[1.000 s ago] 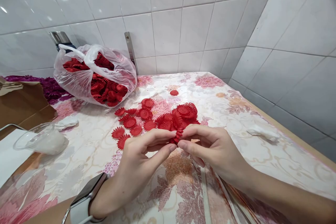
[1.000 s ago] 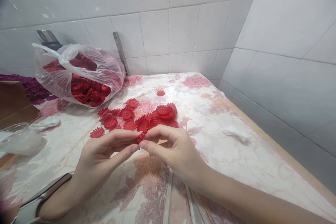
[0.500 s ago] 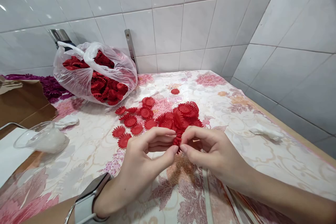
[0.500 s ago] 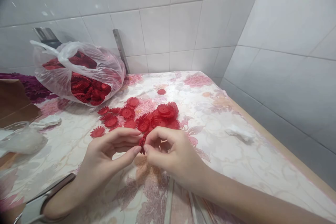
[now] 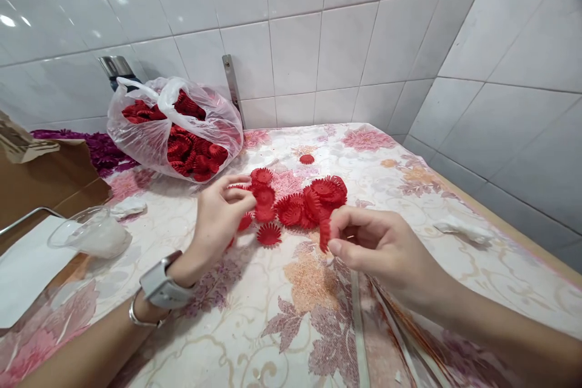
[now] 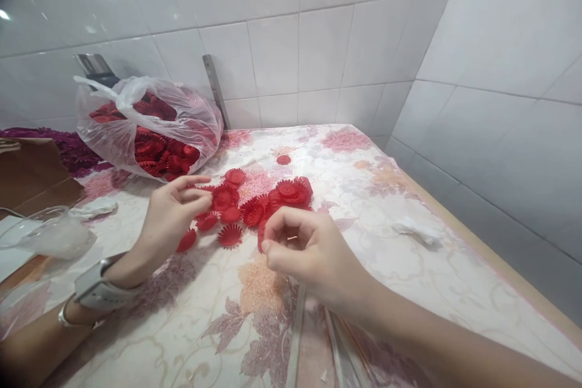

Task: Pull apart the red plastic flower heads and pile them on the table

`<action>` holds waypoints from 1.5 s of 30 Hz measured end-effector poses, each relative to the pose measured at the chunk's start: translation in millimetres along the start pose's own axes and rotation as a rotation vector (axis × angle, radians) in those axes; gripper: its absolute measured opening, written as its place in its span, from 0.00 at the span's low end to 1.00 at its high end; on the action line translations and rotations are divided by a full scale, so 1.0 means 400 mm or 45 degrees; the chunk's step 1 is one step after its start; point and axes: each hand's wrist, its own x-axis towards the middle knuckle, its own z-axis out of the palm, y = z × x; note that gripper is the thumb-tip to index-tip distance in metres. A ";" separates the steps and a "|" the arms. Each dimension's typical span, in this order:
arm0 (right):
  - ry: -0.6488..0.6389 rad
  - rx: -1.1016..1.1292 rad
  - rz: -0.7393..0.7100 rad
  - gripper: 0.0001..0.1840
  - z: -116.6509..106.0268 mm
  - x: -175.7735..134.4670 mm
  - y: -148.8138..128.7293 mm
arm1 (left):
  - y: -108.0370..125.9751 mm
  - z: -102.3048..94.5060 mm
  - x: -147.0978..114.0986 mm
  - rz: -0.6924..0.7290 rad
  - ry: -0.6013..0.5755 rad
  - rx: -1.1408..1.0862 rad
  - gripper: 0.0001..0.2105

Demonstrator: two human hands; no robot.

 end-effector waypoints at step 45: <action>-0.126 -0.151 -0.080 0.05 0.010 -0.004 0.013 | 0.003 0.041 -0.133 0.140 -0.509 -0.180 0.14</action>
